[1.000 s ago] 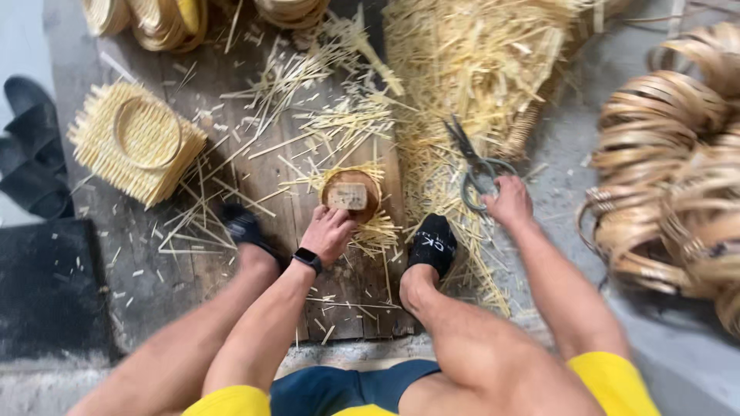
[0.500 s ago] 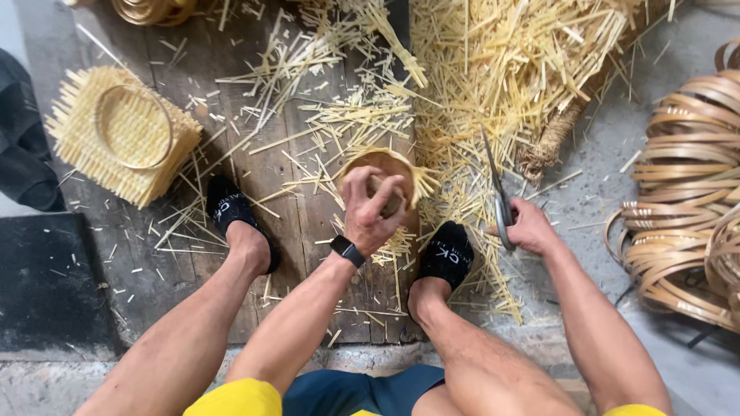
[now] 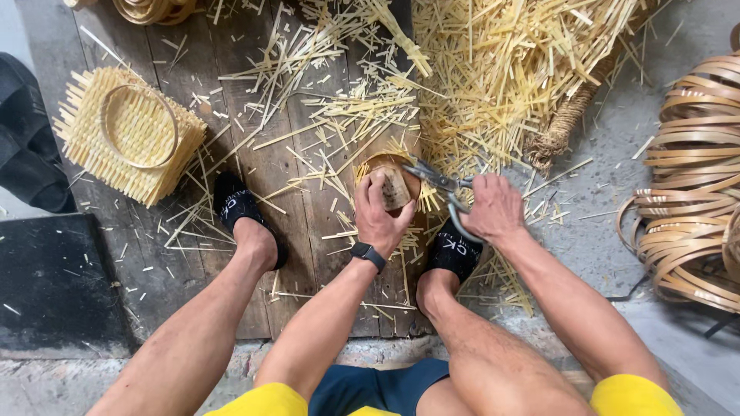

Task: The person sits on the floor assembling small woven bamboo baskets. They trim bamboo strips with scissors, bend and weave strips into the basket walls, apply glue from a bottle, press a woven panel into place, and fit a bamboo rim ring around the basket edge.

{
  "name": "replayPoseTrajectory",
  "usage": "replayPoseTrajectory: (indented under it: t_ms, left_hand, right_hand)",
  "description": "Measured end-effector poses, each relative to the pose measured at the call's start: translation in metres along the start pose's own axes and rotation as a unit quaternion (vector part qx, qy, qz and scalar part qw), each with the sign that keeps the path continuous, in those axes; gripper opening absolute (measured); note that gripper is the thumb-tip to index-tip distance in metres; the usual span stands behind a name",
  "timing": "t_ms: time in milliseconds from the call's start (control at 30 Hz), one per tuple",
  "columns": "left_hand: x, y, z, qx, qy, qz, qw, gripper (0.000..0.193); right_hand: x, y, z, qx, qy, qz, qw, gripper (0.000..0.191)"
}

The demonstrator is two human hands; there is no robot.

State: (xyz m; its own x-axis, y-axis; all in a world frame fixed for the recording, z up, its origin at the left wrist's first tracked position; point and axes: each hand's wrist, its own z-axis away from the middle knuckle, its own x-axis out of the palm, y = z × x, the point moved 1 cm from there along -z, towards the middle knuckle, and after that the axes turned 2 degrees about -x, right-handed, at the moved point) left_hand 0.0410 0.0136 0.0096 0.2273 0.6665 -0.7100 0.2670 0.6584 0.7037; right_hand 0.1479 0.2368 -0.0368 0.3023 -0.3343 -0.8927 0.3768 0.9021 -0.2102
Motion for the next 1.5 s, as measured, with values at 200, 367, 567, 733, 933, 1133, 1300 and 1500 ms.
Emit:
replayPoseTrajectory:
  t_ms: [200, 367, 567, 733, 933, 1133, 1300, 1500]
  left_hand:
    - [-0.001, 0.001, -0.008, -0.037, -0.028, 0.049, 0.998, 0.093]
    - [-0.001, -0.001, -0.011, 0.008, -0.044, 0.008, 0.999, 0.090]
    - [-0.007, -0.011, -0.021, 0.002, -0.102, 0.013, 0.995, 0.087]
    - [-0.014, -0.009, -0.028, 0.002, -0.134, 0.048, 0.990, 0.082]
    - [-0.019, -0.006, -0.037, 0.086, -0.182, 0.018, 0.979, 0.083]
    - [-0.018, -0.003, -0.034, 0.085, -0.162, -0.027, 0.983, 0.080]
    - [-0.021, -0.006, -0.042, 0.150, -0.199, -0.023, 0.968, 0.075]
    - [-0.018, -0.005, -0.029, 0.112, -0.093, -0.092, 0.985, 0.075]
  right_hand:
    - [0.014, 0.032, -0.011, -0.073, 0.081, 0.089, 0.990, 0.016]
    - [0.015, 0.016, -0.026, -0.126, 0.232, 0.116, 0.957, 0.032]
    - [0.009, 0.038, -0.034, -0.078, 0.060, 0.138, 0.986, 0.013]
    - [-0.011, 0.038, -0.025, -0.133, 0.166, 0.049, 0.976, 0.046]
    - [0.008, 0.020, -0.035, -0.095, 0.121, 0.107, 0.982, 0.037]
    - [0.008, 0.045, -0.029, -0.106, 0.091, 0.106, 0.984, 0.030]
    - [0.011, 0.019, -0.034, -0.145, 0.218, 0.090, 0.961, 0.036]
    - [0.007, 0.035, -0.039, -0.098, 0.065, 0.139, 0.983, 0.018]
